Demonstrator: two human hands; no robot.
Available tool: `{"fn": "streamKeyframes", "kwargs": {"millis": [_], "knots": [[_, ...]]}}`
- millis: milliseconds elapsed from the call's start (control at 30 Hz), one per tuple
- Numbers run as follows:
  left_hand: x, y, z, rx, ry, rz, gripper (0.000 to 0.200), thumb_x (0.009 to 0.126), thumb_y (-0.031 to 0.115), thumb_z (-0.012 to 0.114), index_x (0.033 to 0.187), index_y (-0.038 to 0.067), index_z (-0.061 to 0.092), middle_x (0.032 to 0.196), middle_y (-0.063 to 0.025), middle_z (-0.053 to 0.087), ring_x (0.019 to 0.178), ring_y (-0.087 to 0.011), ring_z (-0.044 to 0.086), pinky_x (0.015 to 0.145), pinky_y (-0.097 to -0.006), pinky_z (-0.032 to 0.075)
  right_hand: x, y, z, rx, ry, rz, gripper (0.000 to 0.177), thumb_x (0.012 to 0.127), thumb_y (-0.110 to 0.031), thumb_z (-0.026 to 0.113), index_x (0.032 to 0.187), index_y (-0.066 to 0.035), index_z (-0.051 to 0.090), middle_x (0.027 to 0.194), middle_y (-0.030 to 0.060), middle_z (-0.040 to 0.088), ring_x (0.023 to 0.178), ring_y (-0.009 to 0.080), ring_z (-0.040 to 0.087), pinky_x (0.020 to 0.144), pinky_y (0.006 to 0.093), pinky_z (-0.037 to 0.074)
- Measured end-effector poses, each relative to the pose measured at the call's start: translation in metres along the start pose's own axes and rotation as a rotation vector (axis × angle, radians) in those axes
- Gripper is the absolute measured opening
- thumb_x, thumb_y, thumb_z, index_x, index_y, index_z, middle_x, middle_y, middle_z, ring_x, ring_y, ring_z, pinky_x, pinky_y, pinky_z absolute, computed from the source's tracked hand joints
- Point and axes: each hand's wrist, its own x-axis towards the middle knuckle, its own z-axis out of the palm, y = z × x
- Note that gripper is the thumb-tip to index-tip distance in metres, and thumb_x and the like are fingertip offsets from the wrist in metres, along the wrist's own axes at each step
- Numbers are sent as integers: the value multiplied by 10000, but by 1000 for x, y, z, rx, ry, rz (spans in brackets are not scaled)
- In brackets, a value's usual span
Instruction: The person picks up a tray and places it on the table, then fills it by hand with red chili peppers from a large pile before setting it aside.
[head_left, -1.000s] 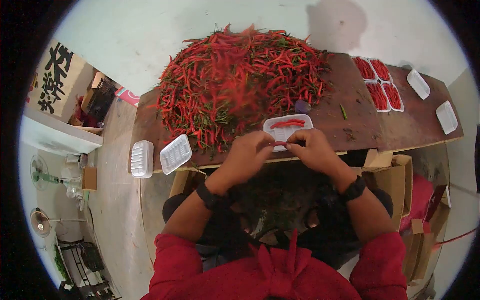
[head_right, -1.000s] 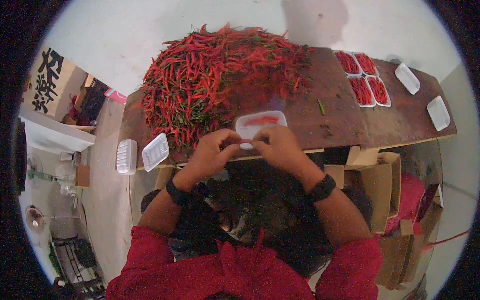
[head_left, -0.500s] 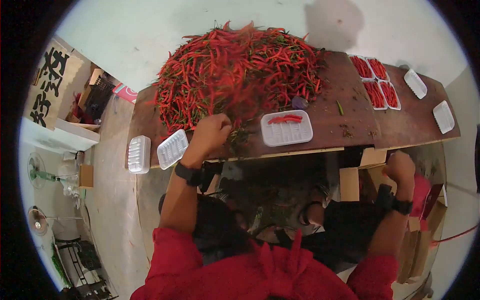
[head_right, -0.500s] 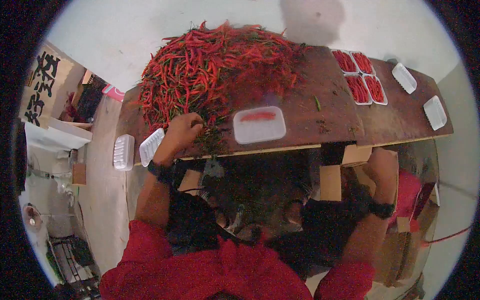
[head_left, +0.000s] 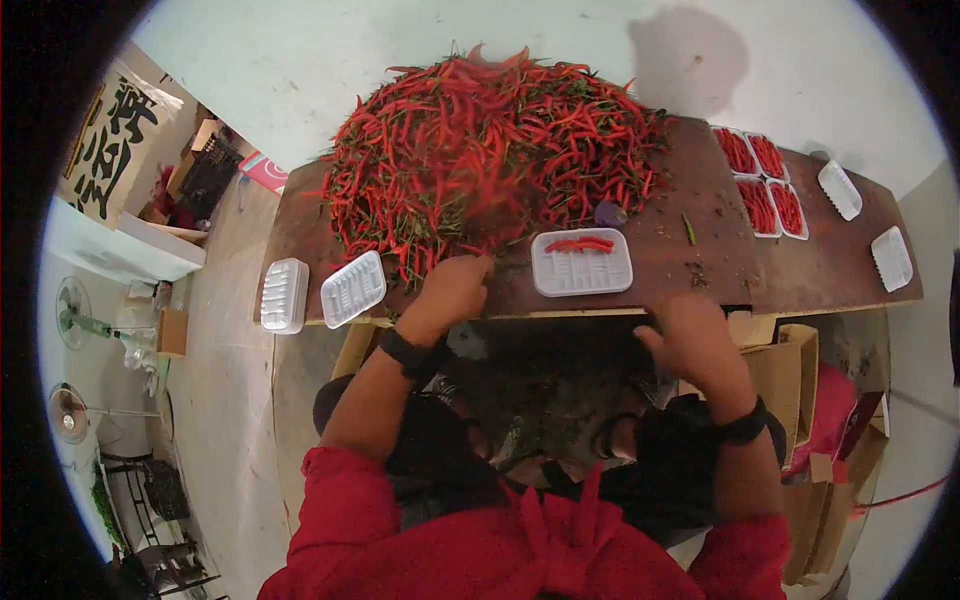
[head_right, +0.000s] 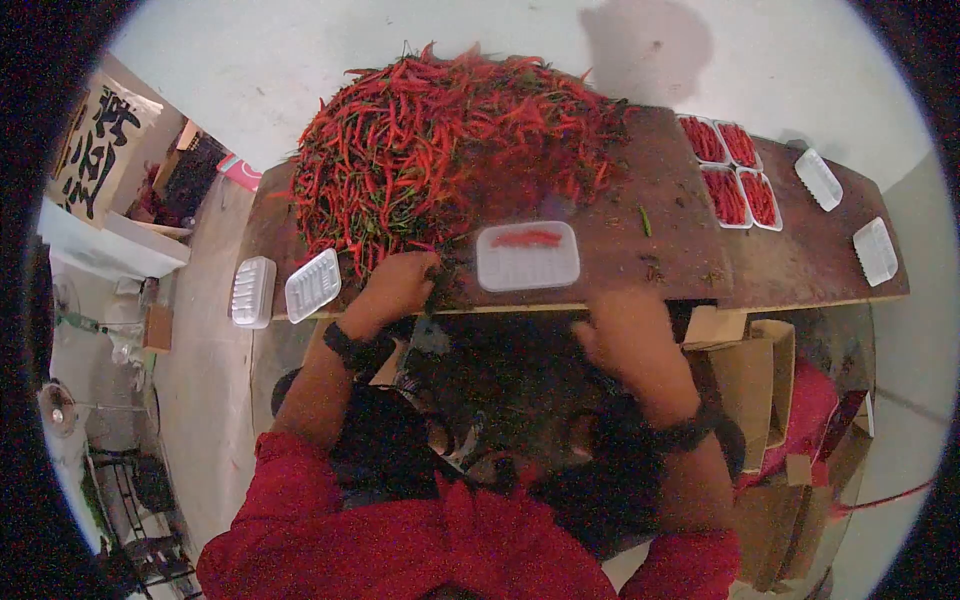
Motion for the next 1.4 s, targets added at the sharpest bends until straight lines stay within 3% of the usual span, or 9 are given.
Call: {"fn": "streamKeyframes", "kwargs": {"millis": [200, 300, 367, 467, 833, 1000, 1100, 1233, 1400], "knots": [[-17, 3, -35, -196, -371, 233, 169, 700, 159, 585, 843, 82, 629, 788, -133, 624, 801, -349, 593, 691, -438, 469, 18, -33, 6, 35, -62, -182, 264, 738, -250, 668, 835, -14, 601, 795, 181, 600, 791, 361, 585, 708, 453, 463], [-15, 3, -40, -266, -355, 207, 193, 713, 171, 569, 873, 92, 643, 803, -123, 634, 807, -338, 597, 697, -424, 476, 27, -30, 24, 108, -23, -242, 269, 742, -248, 666, 855, -14, 597, 804, 175, 599, 793, 356, 587, 709, 450, 465], [-8, 2, -38, -242, 16, 62, 188, 731, 160, 556, 888, 91, 634, 807, -125, 615, 800, -329, 595, 696, -423, 477, 33, -33, 24, 93, -45, -248, 269, 742, -247, 666, 859, -16, 596, 814, 169, 600, 795, 352, 589, 711, 445, 467], [3, -4, -18, -130, 226, 100, 180, 741, 147, 564, 906, 104, 622, 863, -120, 573, 807, -332, 588, 678, -435, 481, 43, -36, 27, 55, -77, -258, 265, 743, -245, 664, 868, -21, 596, 838, 158, 601, 802, 344, 592, 712, 436, 472], [10, -1, -7, 3, 82, 67, 178, 742, 105, 599, 911, 72, 552, 910, -126, 521, 846, -346, 563, 711, -444, 473, 57, -48, 31, 79, 11, -348, 233, 712, -234, 676, 824, -38, 622, 835, 152, 612, 790, 327, 612, 691, 437, 488], [4, -7, -16, 28, 66, 105, 194, 740, 112, 599, 921, 65, 549, 911, -134, 533, 851, -345, 563, 707, -438, 471, 63, -53, 32, 41, -76, -309, 242, 765, -221, 645, 907, -29, 605, 858, 153, 597, 808, 338, 594, 717, 435, 466], [0, -2, -36, -41, 138, 101, 200, 727, 113, 600, 916, 57, 565, 881, -146, 556, 834, -353, 566, 700, -421, 471, 67, -54, 34, 154, 48, -299, 210, 769, -179, 635, 907, -24, 606, 852, 156, 597, 778, 343, 596, 705, 431, 469], [-6, 12, -54, -396, 28, 9, 189, 744, 127, 618, 909, 34, 603, 850, -125, 608, 780, -254, 608, 683, -347, 478, 69, -61, 29, 449, 240, -284, 197, 761, -115, 629, 927, -14, 606, 859, 160, 608, 767, 331, 605, 689, 395, 477], [-16, 35, -49, -806, -110, -27, 191, 780, 144, 622, 920, 13, 616, 851, -89, 630, 752, -159, 610, 678, -296, 478, 72, -68, 25, 774, 275, -129, 238, 742, -83, 662, 953, 6, 597, 844, 111, 634, 738, 186, 610, 663, 289, 475]]}}
